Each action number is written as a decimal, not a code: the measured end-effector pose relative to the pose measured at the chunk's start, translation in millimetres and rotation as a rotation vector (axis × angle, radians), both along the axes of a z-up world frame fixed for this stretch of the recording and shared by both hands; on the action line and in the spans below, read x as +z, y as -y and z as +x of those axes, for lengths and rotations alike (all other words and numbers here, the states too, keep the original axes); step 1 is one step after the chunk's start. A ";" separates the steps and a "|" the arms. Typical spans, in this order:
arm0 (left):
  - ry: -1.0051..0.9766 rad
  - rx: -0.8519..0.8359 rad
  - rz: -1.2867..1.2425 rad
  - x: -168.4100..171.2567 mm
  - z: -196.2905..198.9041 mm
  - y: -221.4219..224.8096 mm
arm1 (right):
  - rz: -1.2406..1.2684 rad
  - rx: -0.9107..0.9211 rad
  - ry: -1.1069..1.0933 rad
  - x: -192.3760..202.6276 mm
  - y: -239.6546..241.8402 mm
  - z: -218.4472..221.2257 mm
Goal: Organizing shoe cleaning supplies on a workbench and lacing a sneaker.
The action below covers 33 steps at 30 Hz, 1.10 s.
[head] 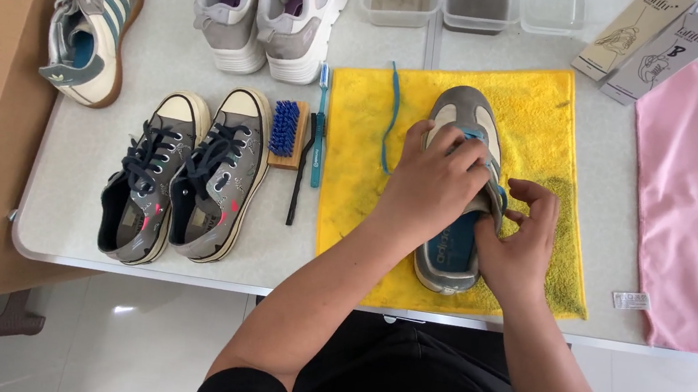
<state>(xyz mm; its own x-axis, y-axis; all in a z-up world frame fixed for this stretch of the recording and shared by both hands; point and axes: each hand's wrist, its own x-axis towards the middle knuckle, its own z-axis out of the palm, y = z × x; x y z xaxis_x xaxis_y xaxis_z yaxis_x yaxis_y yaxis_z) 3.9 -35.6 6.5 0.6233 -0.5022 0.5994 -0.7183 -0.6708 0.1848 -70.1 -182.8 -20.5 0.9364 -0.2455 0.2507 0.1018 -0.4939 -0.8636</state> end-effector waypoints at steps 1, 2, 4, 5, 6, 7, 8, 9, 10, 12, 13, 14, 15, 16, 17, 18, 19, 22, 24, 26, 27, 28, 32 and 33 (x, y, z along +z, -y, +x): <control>0.095 0.004 0.003 -3.7 1.2 1.9 | 0.021 -0.009 -0.014 -1.6 0.4 -1.1; 0.098 0.001 0.002 -1.0 3.0 -0.1 | 0.020 -0.012 -0.011 -9.1 2.9 -0.5; 0.159 0.018 -0.088 4.9 7.7 -5.0 | 0.355 0.060 -0.059 -23.8 7.1 2.2; 0.161 0.017 -0.088 11.2 11.3 -8.5 | 0.355 0.059 -0.057 -25.8 7.2 2.2; 0.249 0.132 -0.129 17.2 14.5 -11.9 | 0.361 0.037 -0.045 -28.0 7.1 1.8; 0.337 0.247 -0.170 23.1 17.5 -15.5 | 0.367 0.015 -0.034 -30.5 6.9 1.2; 0.335 0.249 -0.169 26.7 22.0 -22.7 | 0.367 0.016 -0.037 -27.3 5.3 0.1; 0.311 0.340 -0.253 30.1 26.4 -30.1 | 0.339 0.012 -0.041 -24.2 3.5 -1.1; 0.288 0.431 -0.337 33.9 30.7 -37.9 | 0.312 0.009 -0.046 -20.9 1.2 -2.3; 0.215 0.520 -0.428 27.8 39.5 -51.0 | 0.273 -0.007 -0.084 -16.0 -4.6 -4.3; 0.144 0.605 -0.522 25.6 45.3 -57.4 | 0.233 -0.024 -0.120 -13.1 -7.2 -3.7; 0.147 0.607 -0.522 30.5 34.9 -50.5 | 0.233 -0.021 -0.118 -13.6 -7.0 -4.2; 0.102 0.610 -0.461 35.8 24.7 -43.6 | 0.189 -0.022 -0.111 -13.7 -6.9 -4.4; 0.065 0.606 -0.404 42.8 18.2 -35.8 | 0.144 -0.027 -0.095 -13.0 -6.3 -0.8; 0.077 0.603 -0.407 35.2 15.5 -25.5 | 0.144 -0.027 -0.082 -8.4 -6.9 2.7; 0.173 0.347 -0.346 25.2 9.0 -14.0 | 0.096 -0.029 -0.058 -5.1 -6.2 1.5; 0.266 0.091 -0.282 14.4 2.5 -2.4 | 0.047 -0.030 -0.033 -2.5 -5.4 0.1; -0.059 0.077 0.010 -6.9 -12.3 -0.9 | -0.044 -0.004 0.095 -8.3 -1.3 4.4; -0.098 0.075 0.057 -4.6 -10.2 -5.0 | -0.051 0.004 0.030 4.6 -1.5 3.6; -0.140 0.068 0.104 1.8 -10.0 -5.6 | -0.057 0.007 -0.038 10.9 1.6 4.6; -0.148 0.067 0.143 7.0 -11.0 -4.3 | -0.107 -0.021 0.020 10.8 4.7 6.1; -0.158 0.067 0.180 12.1 -12.5 -3.2 | -0.160 -0.046 0.077 11.0 7.8 7.3; -0.184 0.095 0.232 10.3 -14.1 -2.0 | -0.246 -0.044 0.124 8.5 3.7 12.2; -0.181 0.118 0.212 7.8 -14.1 -2.3 | -0.195 -0.059 0.129 6.6 2.3 11.6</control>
<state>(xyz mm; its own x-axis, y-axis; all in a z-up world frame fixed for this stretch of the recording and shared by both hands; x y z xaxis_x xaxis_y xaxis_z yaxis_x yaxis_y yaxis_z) -10.3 -33.3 14.3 0.7718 -0.5221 0.3628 -0.6013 -0.7849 0.1496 -58.4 -185.1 -13.9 0.8792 -0.2339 0.4150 0.1708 -0.6583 -0.7331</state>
